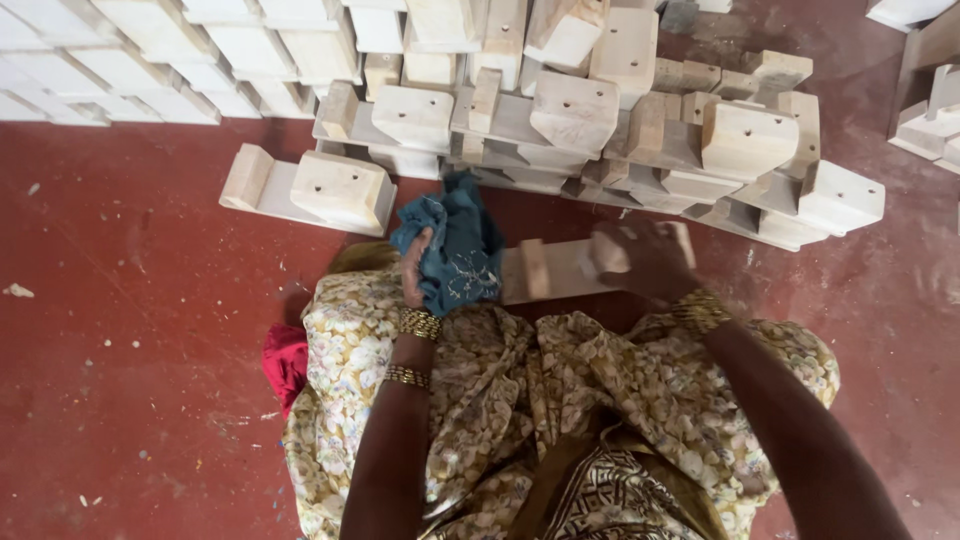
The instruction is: The person sits on the floor and wipes small wooden blocks one at a time with a blue cloth, then places each wiped block onto a large pile of blocks beside them. They continue this wipe-and-place cycle across the episode.
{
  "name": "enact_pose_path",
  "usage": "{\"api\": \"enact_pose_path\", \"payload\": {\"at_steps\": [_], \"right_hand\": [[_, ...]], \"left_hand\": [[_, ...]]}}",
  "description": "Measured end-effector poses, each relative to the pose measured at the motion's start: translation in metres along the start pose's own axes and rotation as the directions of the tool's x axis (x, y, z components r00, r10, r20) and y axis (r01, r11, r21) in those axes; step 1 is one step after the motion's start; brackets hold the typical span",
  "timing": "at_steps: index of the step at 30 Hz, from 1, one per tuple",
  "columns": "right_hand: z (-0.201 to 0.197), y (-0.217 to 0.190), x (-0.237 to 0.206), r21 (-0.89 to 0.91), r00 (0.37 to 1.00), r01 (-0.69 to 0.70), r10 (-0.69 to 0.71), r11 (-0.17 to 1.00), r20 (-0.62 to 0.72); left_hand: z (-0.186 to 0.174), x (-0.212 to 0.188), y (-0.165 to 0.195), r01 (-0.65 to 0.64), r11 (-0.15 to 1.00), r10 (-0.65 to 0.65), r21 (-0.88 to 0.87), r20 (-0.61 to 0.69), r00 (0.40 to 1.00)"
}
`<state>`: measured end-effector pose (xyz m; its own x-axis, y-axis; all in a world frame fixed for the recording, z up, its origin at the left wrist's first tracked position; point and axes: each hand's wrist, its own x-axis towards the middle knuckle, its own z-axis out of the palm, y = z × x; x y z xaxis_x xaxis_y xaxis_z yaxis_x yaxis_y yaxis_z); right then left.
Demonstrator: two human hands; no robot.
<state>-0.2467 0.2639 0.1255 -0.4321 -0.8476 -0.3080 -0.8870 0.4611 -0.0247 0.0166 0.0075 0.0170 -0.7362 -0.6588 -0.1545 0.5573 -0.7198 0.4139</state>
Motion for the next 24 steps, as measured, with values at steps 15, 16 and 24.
{"api": "enact_pose_path", "payload": {"at_steps": [15, 16, 24], "right_hand": [[0.025, 0.179, -0.079, 0.037, 0.847, -0.504, 0.502, 0.863, -0.175], [0.026, 0.169, -0.074, -0.045, 0.826, -0.545, 0.527, 0.837, -0.198], [-0.011, -0.078, 0.018, 0.022, 0.707, 0.298, -0.205, 0.954, -0.677]], "left_hand": [[0.035, -0.033, -0.084, 0.143, 0.217, -0.747, 0.966, 0.070, 0.662], [0.038, -0.035, -0.088, 0.003, 0.174, -0.743, 0.985, 0.130, 0.657], [0.043, -0.024, -0.099, -0.085, 0.148, -0.726, 0.985, 0.166, 0.667]]}}
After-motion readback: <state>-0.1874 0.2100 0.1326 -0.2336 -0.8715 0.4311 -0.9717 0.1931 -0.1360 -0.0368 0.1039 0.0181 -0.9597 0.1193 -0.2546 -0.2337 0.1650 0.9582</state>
